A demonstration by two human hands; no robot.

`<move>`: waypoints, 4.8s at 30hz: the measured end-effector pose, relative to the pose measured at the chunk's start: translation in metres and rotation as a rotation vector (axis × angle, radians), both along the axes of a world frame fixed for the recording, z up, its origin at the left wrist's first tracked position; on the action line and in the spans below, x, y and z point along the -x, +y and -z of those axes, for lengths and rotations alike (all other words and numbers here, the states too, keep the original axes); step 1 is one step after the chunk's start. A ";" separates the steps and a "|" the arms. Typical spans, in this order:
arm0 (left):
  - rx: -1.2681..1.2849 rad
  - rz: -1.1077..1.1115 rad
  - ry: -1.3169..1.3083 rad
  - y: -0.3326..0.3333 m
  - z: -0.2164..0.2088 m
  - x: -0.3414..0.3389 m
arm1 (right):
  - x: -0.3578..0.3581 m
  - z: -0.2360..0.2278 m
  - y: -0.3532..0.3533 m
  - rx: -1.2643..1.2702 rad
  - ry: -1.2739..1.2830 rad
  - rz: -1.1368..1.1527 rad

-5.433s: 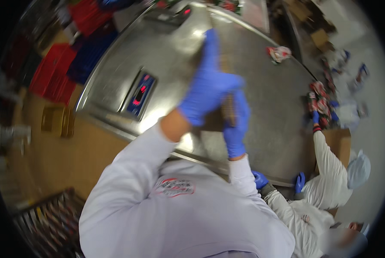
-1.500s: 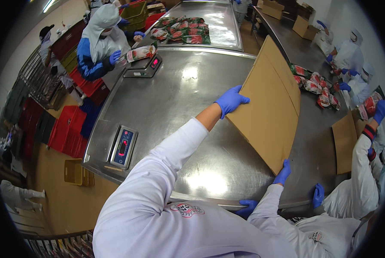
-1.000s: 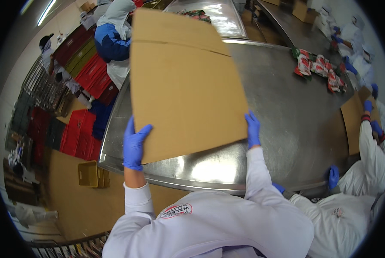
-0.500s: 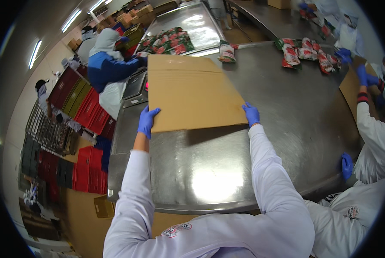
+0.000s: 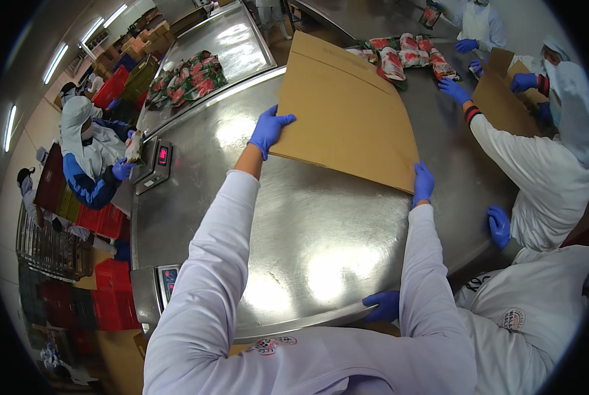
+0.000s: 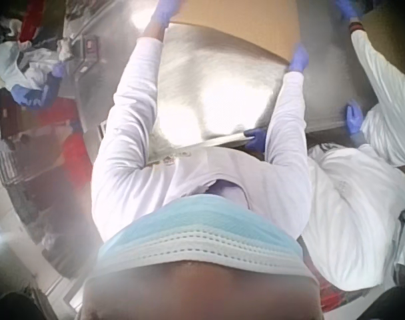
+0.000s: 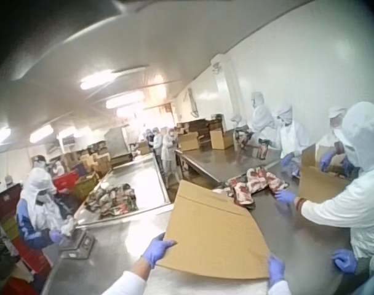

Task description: The person folds flat cardboard sheets into box shapes on a stainless steel table. They repeatedly crease the cardboard along pre-scored lines and form the sides into a rectangular prism. Other workers in protective gear are visible nearby handling packaged goods.

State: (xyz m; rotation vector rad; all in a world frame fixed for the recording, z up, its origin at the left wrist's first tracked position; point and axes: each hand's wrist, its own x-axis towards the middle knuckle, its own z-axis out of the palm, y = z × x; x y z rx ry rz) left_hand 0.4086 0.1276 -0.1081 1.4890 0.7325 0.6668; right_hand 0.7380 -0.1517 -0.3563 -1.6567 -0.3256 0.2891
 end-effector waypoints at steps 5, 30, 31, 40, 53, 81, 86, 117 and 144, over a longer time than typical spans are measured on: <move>0.054 -0.057 -0.093 -0.076 -0.017 0.048 | 0.014 -0.006 -0.041 -0.023 0.008 -0.103; 0.200 -0.646 -0.356 -0.310 0.013 0.443 | 0.314 -0.258 -0.066 0.279 -0.370 -0.410; 0.190 -0.620 -0.363 -0.306 0.005 0.444 | 0.315 -0.265 -0.074 0.201 -0.403 -0.377; -0.222 -0.502 -0.293 -0.265 -0.042 0.457 | 0.344 -0.301 -0.117 -0.239 -0.403 -0.221; -0.084 -0.799 -0.141 -0.285 -0.061 0.525 | 0.412 -0.166 0.033 0.173 -0.231 -0.508; -0.011 0.115 -0.011 -0.086 0.039 0.056 | 0.109 -0.033 -0.168 0.149 -0.038 0.392; 0.035 0.023 -0.140 -0.113 0.018 0.155 | 0.139 -0.064 -0.136 0.084 0.020 0.132; 0.366 -0.372 -0.340 0.008 0.138 0.037 | 0.298 -0.151 -0.104 -0.225 0.408 -0.500; 0.568 -0.205 -0.140 -0.275 0.107 0.283 | 0.147 0.023 -0.003 -0.301 0.487 0.004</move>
